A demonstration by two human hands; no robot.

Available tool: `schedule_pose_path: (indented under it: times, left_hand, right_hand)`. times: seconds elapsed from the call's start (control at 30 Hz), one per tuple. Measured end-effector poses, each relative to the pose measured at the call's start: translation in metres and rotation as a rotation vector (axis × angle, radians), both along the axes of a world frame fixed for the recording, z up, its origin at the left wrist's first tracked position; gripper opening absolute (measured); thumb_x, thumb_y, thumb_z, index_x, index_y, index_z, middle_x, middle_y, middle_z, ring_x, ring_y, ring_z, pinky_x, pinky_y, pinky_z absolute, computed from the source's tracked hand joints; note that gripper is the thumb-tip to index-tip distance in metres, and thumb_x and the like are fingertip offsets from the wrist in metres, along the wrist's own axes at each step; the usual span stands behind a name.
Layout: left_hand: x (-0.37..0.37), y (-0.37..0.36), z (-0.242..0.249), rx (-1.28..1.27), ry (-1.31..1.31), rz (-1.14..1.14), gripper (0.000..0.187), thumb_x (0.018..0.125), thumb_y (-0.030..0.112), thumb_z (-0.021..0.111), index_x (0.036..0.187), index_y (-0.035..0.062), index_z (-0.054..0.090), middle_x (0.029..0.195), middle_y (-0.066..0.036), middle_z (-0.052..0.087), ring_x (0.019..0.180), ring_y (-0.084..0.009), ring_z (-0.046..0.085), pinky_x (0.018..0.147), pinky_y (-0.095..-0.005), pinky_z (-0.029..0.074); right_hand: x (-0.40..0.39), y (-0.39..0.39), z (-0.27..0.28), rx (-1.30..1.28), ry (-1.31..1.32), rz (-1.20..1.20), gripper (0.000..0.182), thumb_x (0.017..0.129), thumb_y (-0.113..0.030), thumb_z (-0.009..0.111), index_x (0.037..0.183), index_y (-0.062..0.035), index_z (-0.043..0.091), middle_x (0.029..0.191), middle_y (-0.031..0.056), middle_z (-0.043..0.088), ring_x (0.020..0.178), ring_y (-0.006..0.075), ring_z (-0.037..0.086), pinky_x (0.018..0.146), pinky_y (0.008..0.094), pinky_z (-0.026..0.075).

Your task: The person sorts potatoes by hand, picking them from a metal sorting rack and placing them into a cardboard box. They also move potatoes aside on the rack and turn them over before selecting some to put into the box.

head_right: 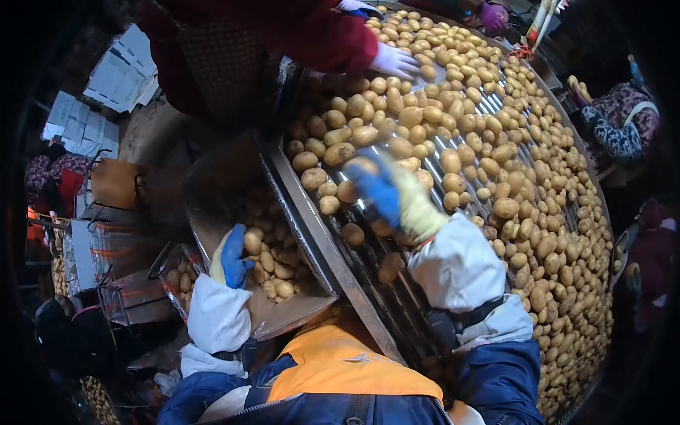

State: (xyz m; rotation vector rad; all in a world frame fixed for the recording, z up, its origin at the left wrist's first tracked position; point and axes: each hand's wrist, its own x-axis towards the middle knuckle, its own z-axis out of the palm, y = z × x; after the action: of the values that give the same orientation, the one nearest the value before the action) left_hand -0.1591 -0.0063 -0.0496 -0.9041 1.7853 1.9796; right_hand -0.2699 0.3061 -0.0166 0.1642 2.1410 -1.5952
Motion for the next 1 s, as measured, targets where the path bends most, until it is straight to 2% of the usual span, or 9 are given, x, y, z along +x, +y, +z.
schedule_pose_path:
  times: [0.17,0.27,0.37,0.5,0.67,0.83,0.87,0.93,1.0]
  left_hand:
    - [0.025,-0.015,-0.045,-0.166,0.383,0.145,0.050,0.110,0.036,0.054,0.142,-0.0020,0.052,0.117,-0.016,0.070,0.100,-0.0218,0.071,0.091,-0.0348,0.059]
    - [0.028,-0.005,-0.027,-0.380,0.404,0.039,0.043,0.110,0.025,0.053,0.142,-0.0040,0.054,0.120,-0.014,0.071,0.108,-0.0205,0.070,0.094,-0.0334,0.056]
    - [0.021,0.030,0.001,-0.460,0.440,0.020,0.035,0.108,0.017,0.057,0.136,-0.0026,0.061,0.116,-0.012,0.072,0.102,-0.0155,0.068,0.089,-0.0299,0.055]
    - [0.010,0.066,-0.002,-0.472,0.574,-0.241,0.037,0.103,0.011,0.063,0.140,0.0054,0.061,0.114,-0.008,0.071,0.080,-0.0095,0.063,0.070,-0.0221,0.052]
    - [-0.056,0.123,0.019,-0.621,1.056,-0.725,0.051,0.086,0.005,0.073,0.135,0.0035,0.059,0.132,-0.026,0.060,0.122,-0.0502,0.055,0.105,-0.0553,0.045]
    - [-0.070,0.169,-0.003,-0.756,1.026,-1.115,0.032,0.089,0.025,0.070,0.116,0.0069,0.065,0.115,-0.018,0.063,0.104,-0.0423,0.058,0.098,-0.0545,0.041]
    - [-0.068,0.171,-0.006,-0.731,1.069,-1.202,0.029,0.091,0.027,0.068,0.112,0.0076,0.067,0.110,-0.015,0.066,0.105,-0.0403,0.059,0.100,-0.0569,0.039]
    - [-0.065,0.178,-0.008,-0.698,1.179,-1.106,0.024,0.093,0.025,0.067,0.108,0.0056,0.069,0.104,-0.015,0.067,0.103,-0.0391,0.061,0.100,-0.0574,0.039]
    - [-0.062,0.179,-0.001,-0.664,1.185,-1.045,0.023,0.093,0.023,0.067,0.106,0.0048,0.069,0.102,-0.015,0.067,0.101,-0.0393,0.061,0.100,-0.0566,0.040]
  right_hand:
    - [0.002,-0.011,-0.028,-0.090,0.211,-0.020,0.061,0.099,-0.040,0.070,0.149,-0.0091,0.053,0.122,0.0206,0.072,0.108,0.0280,0.072,0.093,0.0393,0.057]
    - [-0.048,0.034,-0.028,0.412,0.538,-0.165,0.056,0.095,-0.031,0.076,0.140,-0.0013,0.060,0.118,0.0160,0.072,0.100,0.0189,0.069,0.085,0.0335,0.058]
    - [-0.106,0.102,-0.047,0.952,0.751,-0.110,0.063,0.094,-0.040,0.075,0.144,-0.0053,0.058,0.132,0.0205,0.068,0.118,0.0290,0.068,0.096,0.0376,0.056]
    - [-0.109,0.099,-0.071,0.865,0.634,0.004,0.062,0.091,-0.055,0.067,0.144,-0.0245,0.057,0.141,0.0211,0.055,0.130,0.0439,0.054,0.110,0.0529,0.043]
    - [-0.020,0.081,-0.046,0.957,0.676,0.432,0.068,0.093,-0.055,0.064,0.149,-0.0185,0.052,0.135,0.0291,0.055,0.127,0.0494,0.052,0.105,0.0572,0.043]
    - [-0.020,0.081,0.015,0.817,0.278,0.485,0.061,0.094,-0.045,0.070,0.146,-0.0160,0.058,0.095,0.0171,0.075,0.092,0.0361,0.074,0.083,0.0455,0.057]
    - [-0.036,0.085,0.003,0.737,0.606,0.333,0.047,0.095,-0.033,0.069,0.138,-0.0137,0.063,0.086,0.0153,0.075,0.081,0.0349,0.074,0.074,0.0461,0.057]
    - [-0.079,0.083,-0.010,0.868,0.885,0.216,0.034,0.095,-0.015,0.068,0.129,-0.0122,0.065,0.104,0.0205,0.073,0.097,0.0333,0.072,0.081,0.0461,0.056]
    - [-0.118,0.066,-0.012,0.869,0.501,0.277,0.040,0.094,-0.015,0.065,0.134,-0.0160,0.064,0.124,0.0164,0.070,0.120,0.0355,0.065,0.098,0.0453,0.053]
